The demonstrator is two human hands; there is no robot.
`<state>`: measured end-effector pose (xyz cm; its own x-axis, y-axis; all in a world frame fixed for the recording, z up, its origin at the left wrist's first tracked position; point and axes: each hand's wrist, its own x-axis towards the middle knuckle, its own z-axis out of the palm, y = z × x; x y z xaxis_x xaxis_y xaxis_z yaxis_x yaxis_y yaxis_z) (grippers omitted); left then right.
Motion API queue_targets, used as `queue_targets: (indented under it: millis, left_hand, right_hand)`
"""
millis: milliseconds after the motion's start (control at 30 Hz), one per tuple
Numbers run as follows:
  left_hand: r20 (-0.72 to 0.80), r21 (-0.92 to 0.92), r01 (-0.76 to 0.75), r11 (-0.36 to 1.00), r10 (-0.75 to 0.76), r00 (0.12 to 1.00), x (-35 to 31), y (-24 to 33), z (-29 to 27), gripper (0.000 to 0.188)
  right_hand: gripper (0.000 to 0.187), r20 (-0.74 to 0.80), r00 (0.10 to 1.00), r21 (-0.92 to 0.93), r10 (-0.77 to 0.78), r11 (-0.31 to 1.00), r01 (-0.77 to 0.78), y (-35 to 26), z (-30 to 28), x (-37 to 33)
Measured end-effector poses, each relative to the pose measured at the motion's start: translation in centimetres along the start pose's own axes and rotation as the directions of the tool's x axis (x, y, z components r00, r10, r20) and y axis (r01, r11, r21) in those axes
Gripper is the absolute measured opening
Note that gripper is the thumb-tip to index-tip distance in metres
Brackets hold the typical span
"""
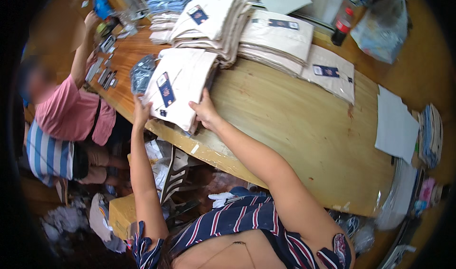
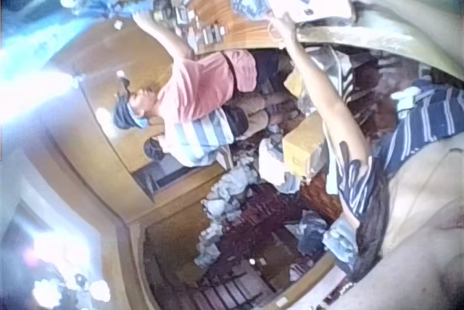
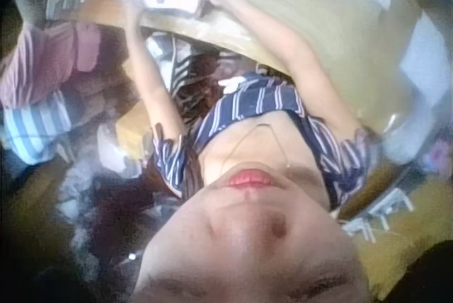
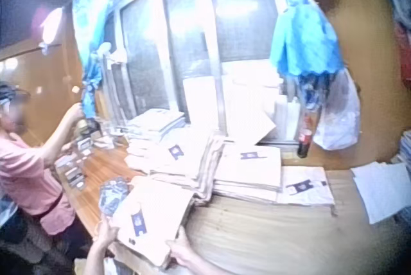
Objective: The person places a folded shirt into a plastic bag, inserts a white cardboard sheet, seals the bag by hand, and stacks it with others on a table.
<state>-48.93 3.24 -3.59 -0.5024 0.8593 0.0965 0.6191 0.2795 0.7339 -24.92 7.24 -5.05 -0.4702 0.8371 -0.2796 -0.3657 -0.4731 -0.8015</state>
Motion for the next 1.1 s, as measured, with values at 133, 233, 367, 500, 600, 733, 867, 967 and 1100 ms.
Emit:
queue_targets:
  millis: [133,233,367,500,600,733,867,967,1100]
  left_hand:
    - [-0.213,0.074,-0.384,0.92,0.391,0.895,-3.8,2.8,0.4,0.037]
    - [-0.255,0.017,-0.411,0.911,0.402,0.88,-10.0,4.8,3.0,0.034]
    - [-0.043,-0.129,-0.229,0.965,0.225,0.973,-21.1,9.1,10.9,0.029]
    - [0.33,-0.144,-0.301,0.943,0.333,0.884,-28.9,11.8,16.9,0.031]
    - [0.46,0.017,-0.518,0.855,0.453,0.763,-30.9,13.6,17.1,0.039]
    - [0.458,0.149,-0.692,0.707,0.571,0.682,-30.2,17.3,16.4,0.049]
    - [0.503,-0.023,-0.881,0.473,0.767,0.399,-28.4,22.3,21.1,0.055]
    - [0.571,-0.023,-0.945,0.325,0.781,0.255,-28.1,22.2,25.4,0.054]
    - [0.62,-0.004,-0.957,0.289,0.752,0.224,-28.0,21.5,26.8,0.052]
  right_hand:
    - [0.047,0.136,0.946,-0.167,-0.295,0.934,0.315,-2.0,-2.6,-1.3]
    - [0.049,0.138,0.951,-0.211,-0.277,0.93,0.301,-5.7,-5.8,-8.1]
    - [0.052,-0.034,0.978,-0.351,-0.205,0.919,0.181,-7.4,-14.7,-18.8]
    - [0.049,-0.334,0.936,-0.364,-0.111,0.931,-0.019,-4.8,-23.7,-27.6]
    - [0.048,-0.436,0.899,-0.463,-0.03,0.865,-0.195,-4.9,-26.7,-31.1]
    - [0.059,-0.586,0.663,-0.73,-0.465,0.658,-0.183,-6.1,-32.1,-28.2]
    - [0.064,-0.514,0.542,-0.78,-0.665,0.625,0.027,-7.5,-34.1,-21.3]
    - [0.069,-0.567,0.691,-0.571,-0.448,0.819,0.062,-8.1,-34.2,-19.6]
    - [0.078,-0.479,0.79,-0.176,-0.383,0.923,0.341,-6.7,-35.3,-18.3]
